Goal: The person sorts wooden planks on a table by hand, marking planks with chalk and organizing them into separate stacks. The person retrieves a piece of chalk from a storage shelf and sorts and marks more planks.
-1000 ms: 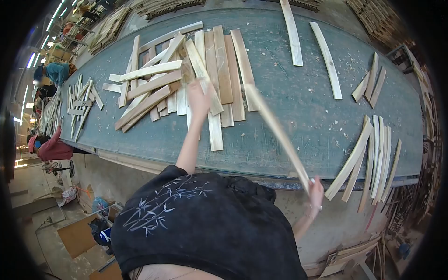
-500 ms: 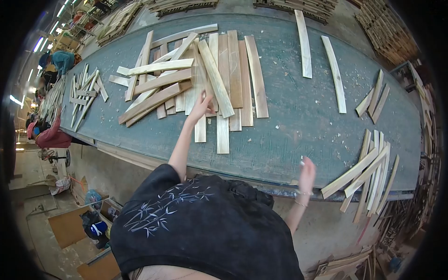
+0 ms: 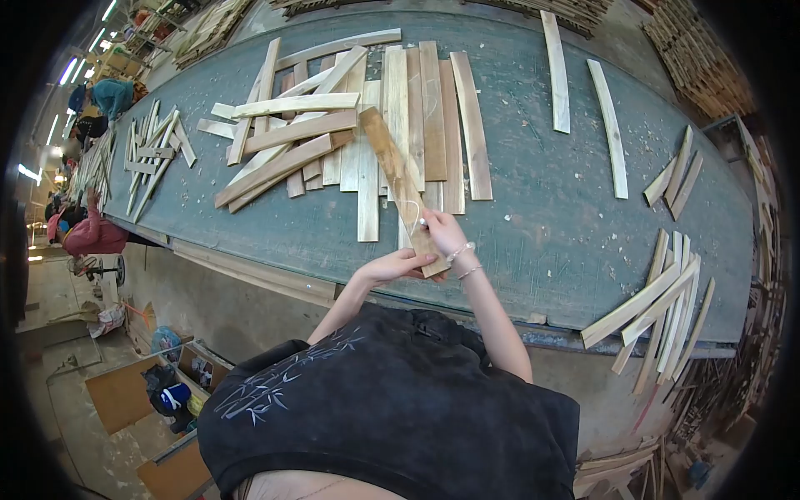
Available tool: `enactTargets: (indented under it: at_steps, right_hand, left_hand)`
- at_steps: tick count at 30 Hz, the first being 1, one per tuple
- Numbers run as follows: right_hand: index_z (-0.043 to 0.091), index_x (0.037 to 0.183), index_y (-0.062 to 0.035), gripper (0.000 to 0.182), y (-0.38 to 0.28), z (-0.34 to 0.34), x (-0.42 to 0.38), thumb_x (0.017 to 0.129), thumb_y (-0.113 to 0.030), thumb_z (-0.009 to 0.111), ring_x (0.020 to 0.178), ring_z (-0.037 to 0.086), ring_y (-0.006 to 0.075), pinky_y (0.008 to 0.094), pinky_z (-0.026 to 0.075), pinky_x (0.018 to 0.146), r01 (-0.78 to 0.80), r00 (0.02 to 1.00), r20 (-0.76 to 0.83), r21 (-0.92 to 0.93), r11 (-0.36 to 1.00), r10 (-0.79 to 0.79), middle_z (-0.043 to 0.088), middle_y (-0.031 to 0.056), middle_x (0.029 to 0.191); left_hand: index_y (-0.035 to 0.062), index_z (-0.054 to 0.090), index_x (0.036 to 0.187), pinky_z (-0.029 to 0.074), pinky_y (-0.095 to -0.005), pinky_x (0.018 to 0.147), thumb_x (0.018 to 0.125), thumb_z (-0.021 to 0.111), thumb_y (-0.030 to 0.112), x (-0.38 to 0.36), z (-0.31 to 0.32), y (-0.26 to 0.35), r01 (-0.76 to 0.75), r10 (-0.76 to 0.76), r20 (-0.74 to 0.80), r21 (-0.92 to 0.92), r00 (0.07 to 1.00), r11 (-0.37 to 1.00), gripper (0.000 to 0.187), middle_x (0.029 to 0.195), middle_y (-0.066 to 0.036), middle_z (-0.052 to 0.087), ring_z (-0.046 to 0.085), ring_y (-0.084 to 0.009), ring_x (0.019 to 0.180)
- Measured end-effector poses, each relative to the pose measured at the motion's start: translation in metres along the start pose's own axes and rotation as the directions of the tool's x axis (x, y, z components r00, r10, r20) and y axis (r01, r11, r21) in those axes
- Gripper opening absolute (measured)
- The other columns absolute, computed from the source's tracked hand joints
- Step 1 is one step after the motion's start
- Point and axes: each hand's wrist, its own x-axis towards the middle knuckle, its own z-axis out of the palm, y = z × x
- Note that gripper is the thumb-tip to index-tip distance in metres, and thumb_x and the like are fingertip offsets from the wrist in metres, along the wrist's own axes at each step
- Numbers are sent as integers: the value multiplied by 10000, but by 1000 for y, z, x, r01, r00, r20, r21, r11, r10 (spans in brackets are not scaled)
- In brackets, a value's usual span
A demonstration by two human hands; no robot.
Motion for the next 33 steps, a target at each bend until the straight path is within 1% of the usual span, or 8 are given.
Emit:
enactTargets:
  at_steps: [4,7,10,13,22,28,31,33]
  right_hand:
    - [523,759,6,323,6,22,-31,864,-277,411,584,480,111,257,388,540,183,926,-306,-148,972,-221,513,26,616]
    - [519,758,1,328,6,15,-51,867,-278,387,577,507,200,301,392,538,176,863,-417,-279,944,-284,523,97,615]
    - [512,745,-5,337,-1,-1,-59,868,-283,368,584,527,301,341,397,541,129,808,-500,-367,921,-312,538,152,633]
    - [506,737,-8,339,-7,-21,-54,869,-286,365,580,520,305,343,394,539,143,742,-563,-398,906,-364,536,151,632]
    - [556,751,-17,338,-89,-150,79,864,-295,401,551,452,112,260,387,536,430,557,-668,-275,860,-493,506,60,587]
    - [575,673,-29,386,-139,-229,150,836,-343,421,585,525,126,277,411,541,-114,625,-604,-698,707,-495,556,77,605]
    - [554,718,-47,337,-108,-172,139,835,-333,422,563,540,148,292,437,521,34,912,-388,-247,968,-131,565,81,659]
    - [532,774,-46,326,-82,-123,128,837,-346,423,543,531,139,276,445,504,-138,971,-190,71,988,149,554,64,677]
  left_hand:
    - [-24,503,1046,416,-250,767,806,512,389,0,-19,19,84,-170,65,664,983,743,477,929,-102,581,540,-147,855]
    - [11,524,1039,442,-298,727,687,603,456,0,-63,5,138,96,-254,763,962,632,573,875,-143,596,577,-214,802]
    - [27,389,1169,449,-367,712,704,564,496,6,-70,38,483,389,-663,740,639,468,683,918,-231,548,560,-314,836]
    - [68,262,1250,438,-420,721,712,518,537,30,-71,52,578,455,-744,668,490,469,758,959,-226,506,524,-355,857]
    - [114,119,1299,445,-442,650,725,538,472,60,-70,45,537,535,-683,726,497,429,795,886,-240,504,536,-381,773]
    - [34,122,1286,451,-398,624,673,622,372,55,-77,50,534,429,-732,681,530,501,860,857,-211,529,557,-334,743]
    - [-41,148,1256,455,-381,635,669,623,344,43,-79,54,508,369,-749,651,550,564,848,860,-206,545,563,-324,755]
    - [-20,189,1255,468,-358,647,733,569,322,36,-86,49,151,304,-626,567,718,810,731,863,-144,553,572,-282,717]
